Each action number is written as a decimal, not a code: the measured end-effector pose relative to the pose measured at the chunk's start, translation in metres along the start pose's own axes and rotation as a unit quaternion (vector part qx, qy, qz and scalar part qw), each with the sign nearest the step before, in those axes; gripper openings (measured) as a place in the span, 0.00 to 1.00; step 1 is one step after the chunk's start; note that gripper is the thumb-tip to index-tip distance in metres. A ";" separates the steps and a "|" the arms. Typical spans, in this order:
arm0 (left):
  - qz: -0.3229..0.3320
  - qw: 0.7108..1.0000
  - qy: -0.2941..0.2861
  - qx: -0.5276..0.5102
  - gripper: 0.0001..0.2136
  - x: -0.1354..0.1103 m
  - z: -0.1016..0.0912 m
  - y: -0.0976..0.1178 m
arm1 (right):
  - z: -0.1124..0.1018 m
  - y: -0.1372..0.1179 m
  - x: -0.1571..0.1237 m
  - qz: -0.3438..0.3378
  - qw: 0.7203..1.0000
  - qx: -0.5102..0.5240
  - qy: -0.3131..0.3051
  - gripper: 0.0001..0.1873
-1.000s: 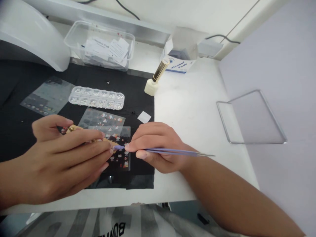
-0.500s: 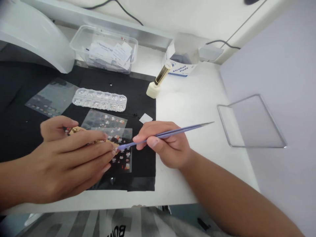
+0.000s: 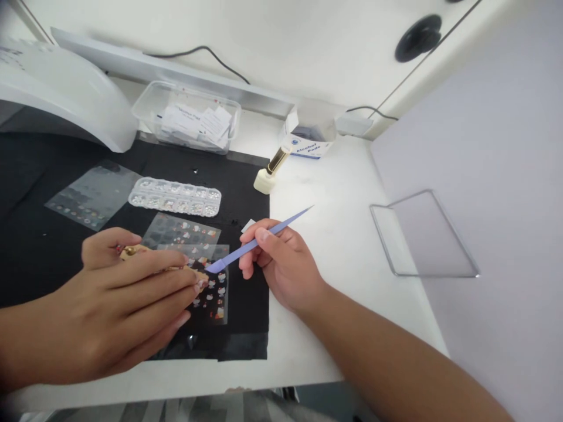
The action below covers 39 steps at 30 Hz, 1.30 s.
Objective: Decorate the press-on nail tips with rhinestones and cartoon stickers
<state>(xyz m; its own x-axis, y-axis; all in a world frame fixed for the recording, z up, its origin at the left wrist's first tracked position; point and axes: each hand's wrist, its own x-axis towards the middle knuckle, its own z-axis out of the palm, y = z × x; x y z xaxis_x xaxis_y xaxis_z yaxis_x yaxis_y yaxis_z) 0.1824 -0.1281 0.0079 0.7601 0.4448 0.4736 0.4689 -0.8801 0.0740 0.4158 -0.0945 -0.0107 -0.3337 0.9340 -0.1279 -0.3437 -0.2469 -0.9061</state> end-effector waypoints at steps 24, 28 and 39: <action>0.010 1.000 0.009 -0.002 0.07 -0.002 0.004 -0.001 | 0.001 -0.001 0.000 -0.007 1.000 -0.009 0.020 0.10; 0.017 1.000 0.006 -0.003 0.06 -0.005 0.004 -0.002 | -0.004 0.003 -0.006 -0.144 0.980 -0.135 -0.035 0.07; 0.021 1.000 0.006 -0.004 0.04 -0.004 0.003 -0.002 | -0.011 -0.004 -0.004 -0.349 0.854 -0.334 -0.191 0.07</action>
<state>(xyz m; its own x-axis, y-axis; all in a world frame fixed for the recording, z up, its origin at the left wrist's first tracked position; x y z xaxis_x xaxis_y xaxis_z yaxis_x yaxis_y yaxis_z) 0.1794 -0.1278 0.0036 0.7732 0.4057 0.4874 0.4336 -0.8991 0.0604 0.4281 -0.0943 -0.0114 -0.5576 0.6093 0.5638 -0.0414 0.6579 -0.7519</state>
